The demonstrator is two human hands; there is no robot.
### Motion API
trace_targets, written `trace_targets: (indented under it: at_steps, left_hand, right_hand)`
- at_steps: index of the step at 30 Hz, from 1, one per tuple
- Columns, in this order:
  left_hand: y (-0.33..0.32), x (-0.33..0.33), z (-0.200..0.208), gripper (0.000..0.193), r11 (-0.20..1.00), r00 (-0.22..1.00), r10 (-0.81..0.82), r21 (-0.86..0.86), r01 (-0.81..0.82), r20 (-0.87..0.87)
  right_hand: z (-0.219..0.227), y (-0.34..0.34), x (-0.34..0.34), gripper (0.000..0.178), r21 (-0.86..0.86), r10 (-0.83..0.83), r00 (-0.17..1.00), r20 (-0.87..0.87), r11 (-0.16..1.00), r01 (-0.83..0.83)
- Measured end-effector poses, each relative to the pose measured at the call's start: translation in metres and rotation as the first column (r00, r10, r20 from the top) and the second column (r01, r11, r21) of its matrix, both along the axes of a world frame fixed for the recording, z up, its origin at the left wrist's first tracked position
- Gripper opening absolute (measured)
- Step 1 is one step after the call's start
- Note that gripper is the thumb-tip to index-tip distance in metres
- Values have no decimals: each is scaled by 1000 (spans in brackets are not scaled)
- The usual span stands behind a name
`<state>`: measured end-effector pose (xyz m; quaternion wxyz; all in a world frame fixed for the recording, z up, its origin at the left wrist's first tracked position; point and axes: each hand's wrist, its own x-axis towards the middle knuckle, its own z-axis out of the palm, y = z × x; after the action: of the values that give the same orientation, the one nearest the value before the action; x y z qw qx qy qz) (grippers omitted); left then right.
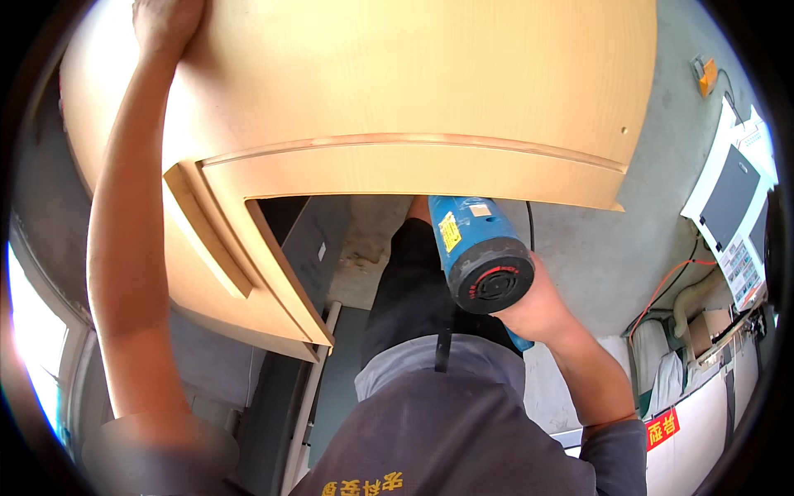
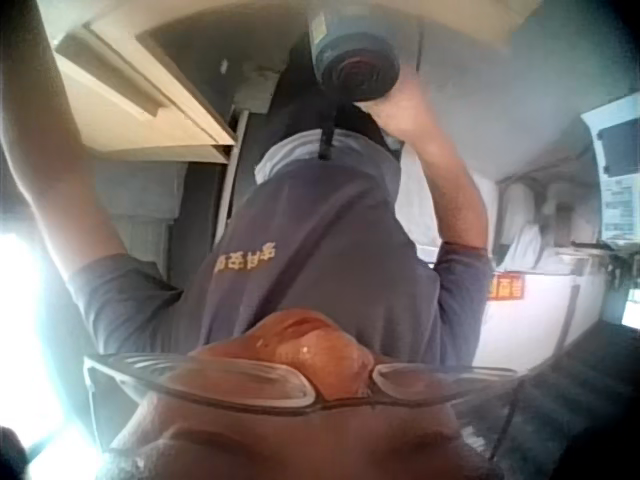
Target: The person assembles a wooden furniture piece by positioning a large board and attaching smaller wooden strips. They use a heat gun to apply heat along the edges and seams, then press the strips into place. The person repeatedly repositions the board and applies heat to different sections to secure the components.
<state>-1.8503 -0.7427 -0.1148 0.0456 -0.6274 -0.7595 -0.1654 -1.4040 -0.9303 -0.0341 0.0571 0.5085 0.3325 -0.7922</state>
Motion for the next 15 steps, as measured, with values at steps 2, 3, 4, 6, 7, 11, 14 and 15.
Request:
trace_targets:
  at_steps: [2, 3, 4, 6, 7, 11, 14, 15]
  left_hand:
    - [4, -3, -2, 57, 999, 999, -39, 19, 40, -32]
    - [5, -6, -2, 57, 998, 997, -58, 20, 59, -57]
    - [4, -2, 0, 57, 999, 998, -51, 15, 52, -44]
    - [5, 5, 4, 57, 999, 999, -41, 5, 41, -16]
    - [4, 2, 5, 57, 999, 999, -40, 11, 40, -27]
    - [2, -2, -2, 58, 999, 997, -36, 24, 37, -75]
    - [1, 0, -1, 59, 1000, 994, -10, 22, 12, -112]
    - [-1, 1, 0, 59, 1000, 993, 1, 20, 2, -121]
  right_hand:
    - [-1, -2, -12, 50, -23, -21, 998, -54, 1000, 20]
    - [-3, -2, -19, 50, -14, -7, 997, -78, 1000, 6]
    - [-5, -4, -26, 51, -3, 12, 995, -95, 1000, -12]
    - [-6, -10, -40, 50, 6, -19, 992, -124, 1000, 20]
    - [-6, -10, -41, 50, 15, -22, 990, -136, 1000, 24]
    - [0, -14, -20, 38, 13, -29, 999, -18, 999, 29]
    - [1, -49, 28, 20, -55, -290, 951, 107, 953, 297]
    - [4, -57, 38, 15, -84, -403, 905, 137, 906, 416]
